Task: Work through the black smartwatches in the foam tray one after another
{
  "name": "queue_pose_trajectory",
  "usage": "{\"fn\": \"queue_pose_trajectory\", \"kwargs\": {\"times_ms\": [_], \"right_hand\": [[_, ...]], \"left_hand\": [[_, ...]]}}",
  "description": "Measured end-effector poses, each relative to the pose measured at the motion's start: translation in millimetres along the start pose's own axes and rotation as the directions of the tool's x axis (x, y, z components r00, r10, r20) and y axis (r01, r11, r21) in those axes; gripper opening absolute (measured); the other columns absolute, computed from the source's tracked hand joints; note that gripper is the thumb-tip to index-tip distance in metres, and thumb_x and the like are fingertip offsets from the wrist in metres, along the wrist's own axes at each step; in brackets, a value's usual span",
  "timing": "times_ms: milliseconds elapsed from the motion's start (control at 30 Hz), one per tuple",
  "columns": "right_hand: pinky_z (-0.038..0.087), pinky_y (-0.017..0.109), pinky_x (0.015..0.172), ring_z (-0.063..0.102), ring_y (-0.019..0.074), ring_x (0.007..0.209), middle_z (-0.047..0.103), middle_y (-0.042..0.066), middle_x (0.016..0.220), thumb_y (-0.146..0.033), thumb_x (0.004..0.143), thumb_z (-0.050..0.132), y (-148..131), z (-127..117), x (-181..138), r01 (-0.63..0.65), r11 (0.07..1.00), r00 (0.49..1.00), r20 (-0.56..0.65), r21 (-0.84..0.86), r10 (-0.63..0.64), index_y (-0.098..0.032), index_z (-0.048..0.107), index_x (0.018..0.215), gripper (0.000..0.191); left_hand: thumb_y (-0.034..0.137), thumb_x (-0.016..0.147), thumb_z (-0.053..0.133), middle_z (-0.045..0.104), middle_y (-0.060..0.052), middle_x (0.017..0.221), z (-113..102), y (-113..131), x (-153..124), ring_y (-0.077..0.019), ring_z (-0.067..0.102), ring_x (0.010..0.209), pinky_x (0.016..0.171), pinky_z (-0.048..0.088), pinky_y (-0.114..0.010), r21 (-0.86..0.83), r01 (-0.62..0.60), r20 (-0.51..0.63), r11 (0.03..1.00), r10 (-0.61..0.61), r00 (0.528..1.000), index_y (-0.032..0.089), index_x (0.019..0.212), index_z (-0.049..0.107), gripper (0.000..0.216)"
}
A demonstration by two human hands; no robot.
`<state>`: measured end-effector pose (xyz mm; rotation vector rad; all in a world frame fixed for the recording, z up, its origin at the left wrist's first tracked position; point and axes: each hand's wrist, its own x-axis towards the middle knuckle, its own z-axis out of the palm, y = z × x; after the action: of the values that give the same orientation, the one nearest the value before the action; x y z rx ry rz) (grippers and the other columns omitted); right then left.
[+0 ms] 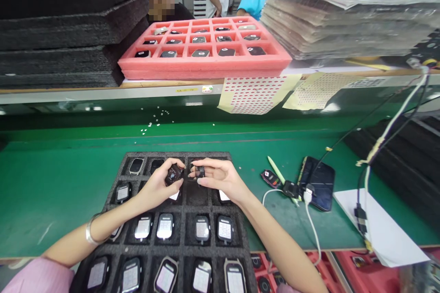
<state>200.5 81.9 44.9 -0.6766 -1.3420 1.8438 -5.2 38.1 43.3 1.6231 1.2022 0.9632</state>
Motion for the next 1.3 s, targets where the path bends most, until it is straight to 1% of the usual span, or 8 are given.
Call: {"fn": "queue_pose_trajectory", "kwargs": {"times_ms": [200, 300, 500, 700, 900, 1133, 1233, 1300], "right_hand": [[0.049, 0.042, 0.093, 0.067, 0.0265, 0.096, 0.071, 0.011, 0.101, -0.020, 0.069, 0.080, -0.8, 1.0, -0.5, -0.027, 1.000, 1.000, -0.008, -0.006, 0.027, -0.018, 0.070, 0.107, 0.039], [0.050, 0.042, 0.092, 0.068, 0.0269, 0.095, 0.071, 0.011, 0.100, -0.021, 0.069, 0.080, -1.4, 1.3, -0.6, -0.027, 1.000, 1.000, 0.000, -0.006, 0.027, -0.018, 0.070, 0.106, 0.038], [0.050, 0.041, 0.089, 0.068, 0.0269, 0.094, 0.071, 0.011, 0.100, -0.022, 0.071, 0.079, -2.1, 0.8, -0.6, -0.017, 1.000, 1.000, 0.010, 0.008, 0.017, -0.019, 0.070, 0.107, 0.038], [0.050, 0.038, 0.089, 0.068, 0.0255, 0.095, 0.071, 0.010, 0.100, -0.019, 0.072, 0.077, -3.6, 1.3, -1.6, -0.018, 1.000, 0.999, 0.036, 0.014, 0.017, -0.019, 0.069, 0.108, 0.037], [0.050, 0.035, 0.088, 0.068, 0.0241, 0.095, 0.071, 0.009, 0.100, -0.018, 0.074, 0.076, -4.4, 1.2, -1.5, -0.031, 0.999, 0.997, 0.069, 0.022, 0.029, -0.020, 0.069, 0.108, 0.035], [0.049, 0.036, 0.090, 0.066, 0.0247, 0.099, 0.072, 0.010, 0.101, -0.018, 0.074, 0.076, -2.8, 0.8, -1.8, -0.077, 0.997, 0.996, 0.035, 0.024, 0.076, -0.019, 0.068, 0.110, 0.037], [0.048, 0.036, 0.091, 0.067, 0.0242, 0.097, 0.071, 0.010, 0.102, -0.020, 0.076, 0.075, -4.3, 1.1, -1.5, -0.077, 0.997, 0.997, 0.030, 0.023, 0.077, -0.019, 0.067, 0.112, 0.037], [0.048, 0.037, 0.091, 0.066, 0.0245, 0.098, 0.070, 0.011, 0.105, -0.023, 0.079, 0.072, -5.4, 1.2, -0.8, -0.096, 0.995, 0.995, 0.040, 0.027, 0.095, -0.018, 0.064, 0.116, 0.038]], "left_hand": [[0.014, 0.074, 0.052, 0.055, -0.001, 0.089, -0.4, 0.3, 0.4, -0.0160, 0.052, 0.079, 0.073, 0.040, -0.025, 0.011, -0.001, -0.025, 1.000, 0.002, 1.000, 0.019, 0.103, 0.049, 0.030], [0.013, 0.074, 0.052, 0.054, -0.001, 0.087, -0.4, 1.0, 0.3, -0.0154, 0.052, 0.077, 0.072, 0.041, -0.025, 0.016, -0.008, -0.021, 1.000, 0.008, 1.000, 0.019, 0.103, 0.049, 0.029], [0.012, 0.076, 0.053, 0.055, -0.001, 0.090, -0.1, -0.1, -0.6, -0.0152, 0.053, 0.079, 0.072, 0.042, -0.024, 0.008, -0.040, -0.028, 0.999, 0.041, 0.999, 0.019, 0.108, 0.048, 0.033], [0.011, 0.076, 0.053, 0.055, -0.001, 0.090, -0.8, 0.0, -1.1, -0.0155, 0.052, 0.079, 0.074, 0.042, -0.025, 0.010, -0.017, -0.021, 1.000, 0.017, 1.000, 0.019, 0.107, 0.048, 0.033], [0.012, 0.076, 0.053, 0.056, -0.003, 0.095, -0.3, -2.2, -0.8, -0.0172, 0.054, 0.086, 0.077, 0.042, -0.026, -0.009, -0.012, -0.028, 1.000, 0.011, 1.000, 0.019, 0.108, 0.049, 0.033], [0.012, 0.077, 0.055, 0.057, -0.004, 0.099, -0.7, -4.9, 1.2, -0.0177, 0.054, 0.091, 0.083, 0.041, -0.027, -0.069, 0.020, -0.033, 0.997, -0.022, 0.999, 0.018, 0.108, 0.050, 0.032], [0.014, 0.078, 0.057, 0.056, -0.003, 0.098, -0.5, -4.4, 0.9, -0.0168, 0.054, 0.088, 0.079, 0.043, -0.027, -0.105, 0.035, -0.038, 0.994, -0.039, 0.999, 0.019, 0.109, 0.050, 0.033], [0.017, 0.078, 0.059, 0.055, -0.003, 0.095, -0.1, -3.9, 1.0, -0.0154, 0.054, 0.081, 0.069, 0.045, -0.025, -0.185, 0.074, -0.016, 0.980, -0.078, 0.997, 0.019, 0.113, 0.048, 0.036]]}}
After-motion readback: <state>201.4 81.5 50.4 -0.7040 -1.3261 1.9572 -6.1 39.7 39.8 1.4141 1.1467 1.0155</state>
